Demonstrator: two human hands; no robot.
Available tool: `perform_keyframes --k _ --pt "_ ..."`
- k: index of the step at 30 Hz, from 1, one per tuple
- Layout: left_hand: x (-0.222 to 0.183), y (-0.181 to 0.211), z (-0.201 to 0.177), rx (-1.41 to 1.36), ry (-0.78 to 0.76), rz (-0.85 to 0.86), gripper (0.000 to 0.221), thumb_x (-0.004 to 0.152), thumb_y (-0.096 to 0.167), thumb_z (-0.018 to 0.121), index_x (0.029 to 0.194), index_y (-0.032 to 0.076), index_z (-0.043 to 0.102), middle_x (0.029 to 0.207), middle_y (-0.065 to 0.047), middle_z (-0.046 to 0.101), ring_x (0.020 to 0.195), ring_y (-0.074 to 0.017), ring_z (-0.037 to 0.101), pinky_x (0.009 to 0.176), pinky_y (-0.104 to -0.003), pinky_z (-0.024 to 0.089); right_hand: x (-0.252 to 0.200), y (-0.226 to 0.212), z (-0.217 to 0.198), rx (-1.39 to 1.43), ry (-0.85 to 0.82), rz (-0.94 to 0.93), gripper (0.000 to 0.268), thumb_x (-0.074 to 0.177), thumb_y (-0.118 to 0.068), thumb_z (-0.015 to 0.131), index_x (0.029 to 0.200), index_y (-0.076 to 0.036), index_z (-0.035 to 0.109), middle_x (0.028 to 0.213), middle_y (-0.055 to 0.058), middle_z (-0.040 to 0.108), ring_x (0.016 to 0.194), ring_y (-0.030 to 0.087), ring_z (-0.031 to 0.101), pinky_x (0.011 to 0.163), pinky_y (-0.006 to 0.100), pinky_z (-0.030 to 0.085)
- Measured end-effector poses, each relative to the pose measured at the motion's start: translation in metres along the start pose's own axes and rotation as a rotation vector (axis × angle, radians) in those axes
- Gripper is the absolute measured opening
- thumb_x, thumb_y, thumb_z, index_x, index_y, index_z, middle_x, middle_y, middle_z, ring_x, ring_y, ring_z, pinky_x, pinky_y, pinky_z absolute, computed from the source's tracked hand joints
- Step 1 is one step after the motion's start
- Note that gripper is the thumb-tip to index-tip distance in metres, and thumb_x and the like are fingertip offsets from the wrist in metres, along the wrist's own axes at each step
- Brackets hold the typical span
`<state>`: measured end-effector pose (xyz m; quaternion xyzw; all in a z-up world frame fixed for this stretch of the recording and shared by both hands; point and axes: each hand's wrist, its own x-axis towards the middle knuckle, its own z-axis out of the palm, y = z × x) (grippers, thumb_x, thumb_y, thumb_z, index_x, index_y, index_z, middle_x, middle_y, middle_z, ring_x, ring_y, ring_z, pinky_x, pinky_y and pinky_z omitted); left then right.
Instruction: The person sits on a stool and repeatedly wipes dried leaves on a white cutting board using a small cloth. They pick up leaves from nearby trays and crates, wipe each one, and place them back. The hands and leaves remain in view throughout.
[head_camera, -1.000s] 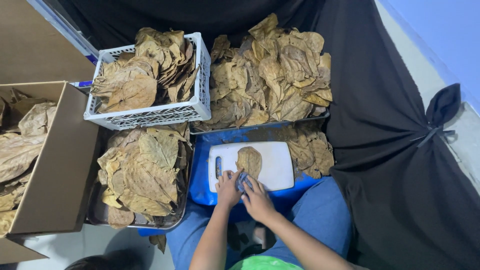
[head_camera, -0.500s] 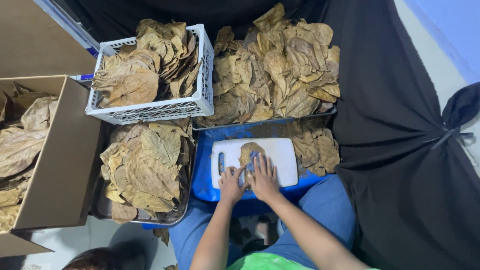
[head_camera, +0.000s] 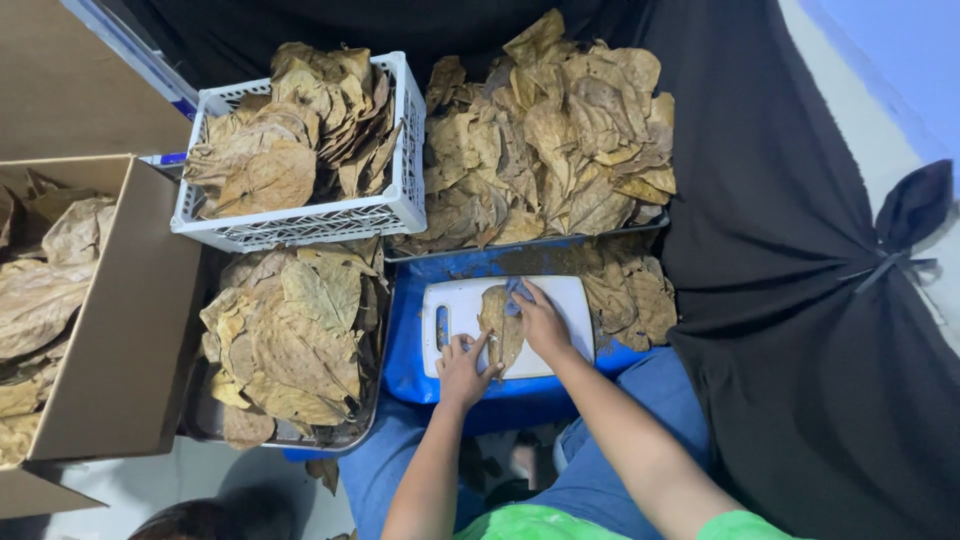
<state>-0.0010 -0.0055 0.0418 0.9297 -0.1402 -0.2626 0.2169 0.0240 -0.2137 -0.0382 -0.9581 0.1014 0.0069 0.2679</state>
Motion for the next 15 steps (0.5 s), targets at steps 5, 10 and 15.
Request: perform_keyframes --k 5,10,15 --pt "0.005 -0.005 0.004 0.002 0.031 0.01 0.07 0.095 0.058 0.061 0.158 0.044 0.034 0.136 0.004 0.037 0.128 -0.0226 0.041 0.109 -0.038 0.035 -0.029 -0.004 -0.006 0.131 0.07 -0.09 0.043 0.097 -0.002 0.055 0.132 -0.021 0.07 0.158 0.005 0.046 0.145 0.029 0.045 0.119 0.038 0.042" --pt "0.001 -0.003 0.003 0.001 0.006 -0.001 0.067 0.096 0.057 0.059 0.157 0.042 0.036 0.134 0.005 0.035 0.129 -0.0209 0.039 0.108 -0.037 0.035 -0.085 -0.036 -0.009 0.199 0.08 -0.198 0.043 0.094 0.0 0.054 0.129 -0.017 0.072 0.156 0.008 0.049 0.142 0.031 0.048 0.116 0.041 0.044" --pt "-0.006 0.002 -0.005 0.029 -0.004 -0.002 0.062 0.097 0.043 0.064 0.154 0.033 0.042 0.136 0.003 0.035 0.129 -0.023 0.038 0.109 -0.04 0.035 -0.119 -0.081 -0.028 -0.194 -0.291 -0.125 0.053 0.11 -0.03 0.036 0.16 -0.01 0.033 0.172 0.01 0.01 0.157 0.036 0.008 0.124 0.053 0.021"
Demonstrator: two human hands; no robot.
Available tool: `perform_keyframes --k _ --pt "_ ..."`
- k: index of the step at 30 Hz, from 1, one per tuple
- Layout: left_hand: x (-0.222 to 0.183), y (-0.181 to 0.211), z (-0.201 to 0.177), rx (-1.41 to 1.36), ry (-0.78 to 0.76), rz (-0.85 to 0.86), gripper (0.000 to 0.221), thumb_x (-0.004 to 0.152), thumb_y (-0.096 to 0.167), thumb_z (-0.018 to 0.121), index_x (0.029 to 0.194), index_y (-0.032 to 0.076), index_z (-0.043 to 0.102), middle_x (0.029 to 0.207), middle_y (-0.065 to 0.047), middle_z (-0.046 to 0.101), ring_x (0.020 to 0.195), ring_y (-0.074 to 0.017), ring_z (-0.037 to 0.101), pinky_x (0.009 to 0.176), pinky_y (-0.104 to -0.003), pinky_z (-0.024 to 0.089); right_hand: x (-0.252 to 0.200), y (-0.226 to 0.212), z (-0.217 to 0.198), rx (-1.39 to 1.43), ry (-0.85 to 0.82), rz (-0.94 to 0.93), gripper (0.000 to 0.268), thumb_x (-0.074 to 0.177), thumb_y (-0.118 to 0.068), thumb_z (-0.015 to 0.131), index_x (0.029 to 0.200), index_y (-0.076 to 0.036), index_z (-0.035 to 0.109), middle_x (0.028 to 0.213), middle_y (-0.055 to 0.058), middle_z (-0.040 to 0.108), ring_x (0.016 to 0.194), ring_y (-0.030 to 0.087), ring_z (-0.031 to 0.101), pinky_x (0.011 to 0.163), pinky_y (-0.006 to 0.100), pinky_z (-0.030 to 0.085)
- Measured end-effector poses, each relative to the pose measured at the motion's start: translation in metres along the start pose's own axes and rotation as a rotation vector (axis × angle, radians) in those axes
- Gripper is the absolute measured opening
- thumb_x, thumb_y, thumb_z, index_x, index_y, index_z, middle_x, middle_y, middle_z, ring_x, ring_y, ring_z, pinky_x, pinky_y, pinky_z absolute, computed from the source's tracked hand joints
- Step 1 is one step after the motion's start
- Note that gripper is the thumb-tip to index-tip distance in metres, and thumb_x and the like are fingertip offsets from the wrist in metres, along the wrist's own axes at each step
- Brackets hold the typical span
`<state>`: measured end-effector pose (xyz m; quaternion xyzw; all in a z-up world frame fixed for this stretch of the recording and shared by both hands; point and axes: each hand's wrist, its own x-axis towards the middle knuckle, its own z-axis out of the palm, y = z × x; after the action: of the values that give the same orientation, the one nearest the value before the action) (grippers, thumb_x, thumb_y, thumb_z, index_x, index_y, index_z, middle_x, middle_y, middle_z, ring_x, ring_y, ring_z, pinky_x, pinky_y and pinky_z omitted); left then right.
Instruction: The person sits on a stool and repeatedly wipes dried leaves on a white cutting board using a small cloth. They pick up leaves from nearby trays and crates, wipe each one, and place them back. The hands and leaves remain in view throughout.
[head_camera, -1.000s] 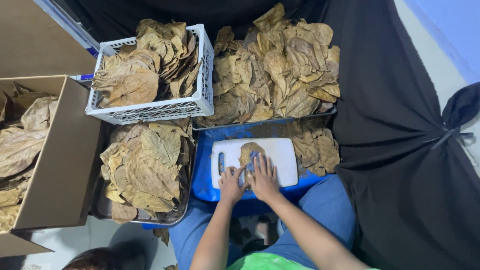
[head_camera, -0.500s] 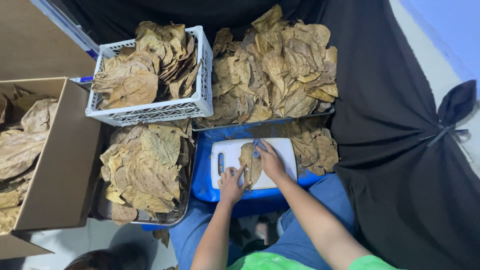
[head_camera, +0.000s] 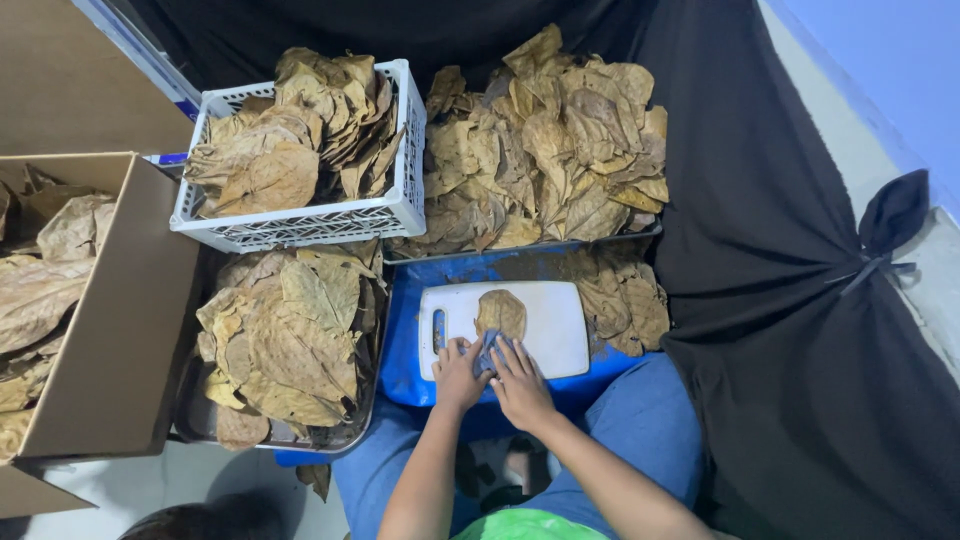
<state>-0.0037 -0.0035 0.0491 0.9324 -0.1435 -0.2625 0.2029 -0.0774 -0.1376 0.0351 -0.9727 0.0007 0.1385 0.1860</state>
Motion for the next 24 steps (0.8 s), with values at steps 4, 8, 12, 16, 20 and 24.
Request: perform_keyframes --k 4,8,12,16,20,24 --pt "0.006 -0.003 0.006 0.019 -0.001 -0.009 0.062 0.097 0.043 0.064 0.154 0.034 0.042 0.137 0.004 0.035 0.13 -0.0218 0.038 0.109 -0.041 0.035 0.006 -0.011 -0.023 0.022 -0.013 -0.013 0.051 0.112 -0.024 0.031 0.158 -0.003 0.036 0.169 0.017 0.019 0.156 0.039 0.008 0.125 0.055 0.012" --pt "0.007 -0.002 0.001 0.005 -0.009 -0.011 0.066 0.098 0.047 0.06 0.158 0.034 0.036 0.138 0.003 0.034 0.129 -0.0222 0.038 0.108 -0.04 0.034 0.035 -0.002 -0.019 -0.105 -0.018 -0.004 0.054 0.109 -0.022 0.031 0.16 -0.007 0.029 0.173 0.01 0.005 0.157 0.04 0.003 0.124 0.057 0.016" --pt "0.007 -0.002 0.002 0.019 -0.024 -0.003 0.07 0.098 0.047 0.061 0.16 0.036 0.032 0.137 0.003 0.035 0.129 -0.0229 0.039 0.109 -0.041 0.034 0.057 0.002 -0.022 -0.127 0.022 -0.014 0.055 0.106 -0.016 0.032 0.16 -0.009 0.031 0.173 0.008 0.008 0.157 0.039 0.006 0.125 0.058 0.016" --pt "0.003 0.001 -0.006 -0.006 -0.036 -0.004 0.068 0.1 0.046 0.059 0.161 0.034 0.031 0.136 0.001 0.034 0.128 -0.023 0.039 0.107 -0.04 0.034 0.081 0.001 -0.037 -0.18 -0.006 -0.004 0.055 0.106 -0.016 0.033 0.16 -0.008 0.033 0.173 0.007 0.009 0.158 0.038 0.005 0.126 0.056 0.015" --pt "0.008 -0.004 0.0 -0.028 -0.025 0.015 0.074 0.097 0.054 0.06 0.161 0.035 0.029 0.137 0.001 0.035 0.13 -0.0245 0.039 0.108 -0.041 0.034 0.105 0.01 -0.038 -0.223 -0.019 0.008 0.06 0.103 -0.016 0.039 0.162 -0.01 0.029 0.174 0.004 0.006 0.158 0.037 0.006 0.126 0.055 0.018" --pt "0.012 -0.008 0.006 -0.035 -0.002 0.017 0.073 0.097 0.048 0.062 0.161 0.038 0.028 0.135 0.001 0.035 0.128 -0.0236 0.04 0.106 -0.04 0.035 0.143 0.052 -0.01 -0.182 0.07 -0.066 0.06 0.1 -0.011 0.045 0.159 -0.012 0.035 0.17 0.007 0.019 0.155 0.037 0.021 0.126 0.05 0.026"
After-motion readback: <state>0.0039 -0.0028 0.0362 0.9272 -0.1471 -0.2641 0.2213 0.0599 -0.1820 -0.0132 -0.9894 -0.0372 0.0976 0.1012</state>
